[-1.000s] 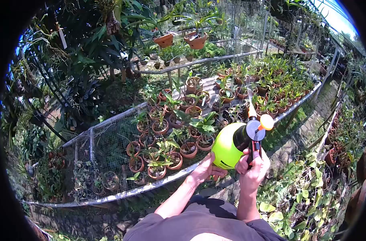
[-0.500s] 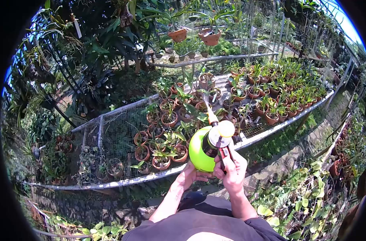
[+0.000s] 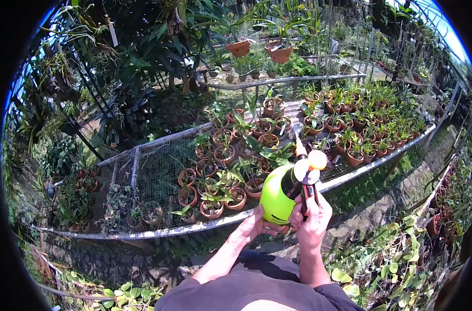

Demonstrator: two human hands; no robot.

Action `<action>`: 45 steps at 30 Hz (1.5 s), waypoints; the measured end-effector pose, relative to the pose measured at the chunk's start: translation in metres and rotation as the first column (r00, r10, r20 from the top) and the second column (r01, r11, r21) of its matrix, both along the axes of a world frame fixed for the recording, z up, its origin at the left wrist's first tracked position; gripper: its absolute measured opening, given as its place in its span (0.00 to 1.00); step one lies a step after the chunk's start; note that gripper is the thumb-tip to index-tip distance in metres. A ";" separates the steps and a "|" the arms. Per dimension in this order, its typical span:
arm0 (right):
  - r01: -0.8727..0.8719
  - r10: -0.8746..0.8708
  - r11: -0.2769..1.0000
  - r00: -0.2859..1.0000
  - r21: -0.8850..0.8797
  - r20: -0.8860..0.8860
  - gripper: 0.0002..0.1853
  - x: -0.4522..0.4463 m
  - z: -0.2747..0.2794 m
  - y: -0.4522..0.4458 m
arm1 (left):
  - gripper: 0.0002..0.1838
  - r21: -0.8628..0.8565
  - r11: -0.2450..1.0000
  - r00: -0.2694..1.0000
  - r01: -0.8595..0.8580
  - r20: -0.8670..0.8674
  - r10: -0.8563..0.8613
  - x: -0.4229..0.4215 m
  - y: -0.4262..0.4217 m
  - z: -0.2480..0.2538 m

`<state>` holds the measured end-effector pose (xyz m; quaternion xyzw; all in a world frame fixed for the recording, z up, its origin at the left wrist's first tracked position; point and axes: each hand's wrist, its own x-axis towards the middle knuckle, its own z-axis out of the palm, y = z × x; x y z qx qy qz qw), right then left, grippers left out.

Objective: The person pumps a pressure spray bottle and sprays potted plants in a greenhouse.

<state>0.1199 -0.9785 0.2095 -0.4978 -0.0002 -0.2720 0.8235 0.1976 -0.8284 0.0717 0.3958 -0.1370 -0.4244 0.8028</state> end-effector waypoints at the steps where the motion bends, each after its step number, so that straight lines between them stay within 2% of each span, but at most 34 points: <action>1: 0.048 -0.048 0.999 0.999 -0.018 0.008 0.18 -0.003 0.001 -0.002 | 0.36 -0.004 1.000 1.000 0.006 0.016 -0.006 0.004 -0.006 0.002; 3: 0.138 -0.134 0.989 0.988 -0.047 0.083 0.18 -0.010 0.001 -0.007 | 0.35 -0.010 1.000 0.999 0.015 0.046 -0.014 0.010 -0.017 0.006; 4: 0.111 -0.113 0.994 0.990 0.023 0.089 0.16 -0.018 0.007 -0.008 | 0.34 -0.015 0.999 0.994 0.031 0.103 -0.029 0.012 -0.021 0.011; 7: 0.120 -0.108 0.991 0.976 -0.052 0.189 0.16 -0.024 0.016 -0.012 | 0.33 -0.033 0.999 0.981 -0.009 0.193 0.016 0.018 -0.031 0.029; 10: 0.060 -0.017 0.988 0.957 -0.143 0.288 0.16 -0.025 0.021 -0.016 | 0.37 -0.064 0.990 0.947 -0.125 0.290 0.139 0.024 -0.035 0.042; 13: -0.029 0.064 0.993 0.942 -0.111 0.330 0.16 -0.027 0.041 -0.009 | 0.45 -0.052 0.983 0.915 -0.174 0.359 0.181 0.031 -0.027 0.056; 15: -0.082 0.131 0.986 0.920 -0.146 0.370 0.16 -0.024 0.041 -0.010 | 0.44 -0.022 0.953 0.874 -0.302 0.393 0.286 0.024 -0.021 0.071; 18: -0.136 0.188 0.978 0.904 -0.159 0.384 0.16 -0.019 0.044 -0.007 | 0.42 -0.046 0.926 0.842 -0.374 0.402 0.360 0.021 -0.007 0.073; 22: -0.164 0.201 0.978 0.912 -0.131 0.358 0.15 -0.015 0.040 -0.008 | 0.38 -0.041 0.930 0.849 -0.366 0.394 0.352 0.014 -0.002 0.066; 26: -0.116 0.141 0.989 0.937 -0.097 0.319 0.15 -0.017 0.032 -0.015 | 0.37 -0.061 0.961 0.884 -0.268 0.380 0.271 0.010 -0.009 0.051; 29: -0.038 0.044 0.999 0.954 -0.024 0.298 0.16 -0.026 0.031 -0.021 | 0.38 -0.029 0.965 0.888 -0.259 0.385 0.250 0.007 -0.024 0.055; 31: -0.011 0.027 0.999 0.937 -0.048 0.348 0.18 -0.033 0.026 -0.031 | 0.40 -0.022 0.974 0.890 -0.227 0.402 0.217 0.008 -0.037 0.065; 33: 0.078 -0.072 0.997 0.950 -0.008 0.304 0.18 -0.042 0.031 -0.034 | 0.41 -0.015 0.981 0.889 -0.193 0.420 0.181 0.009 -0.051 0.069; 37: 0.153 -0.167 0.986 0.944 0.072 0.286 0.17 -0.051 0.027 -0.046 | 0.41 0.019 0.997 0.935 -0.069 0.350 0.058 0.007 -0.071 0.068; 41: 0.230 -0.253 0.966 0.934 0.117 0.252 0.16 -0.054 0.021 -0.054 | 0.44 -0.045 0.994 0.907 0.098 0.416 -0.070 0.003 -0.084 0.062; 45: 0.308 -0.330 0.944 0.905 0.122 0.270 0.19 -0.058 0.018 -0.058 | 0.48 0.002 0.994 0.914 0.114 0.391 -0.105 0.012 -0.103 0.064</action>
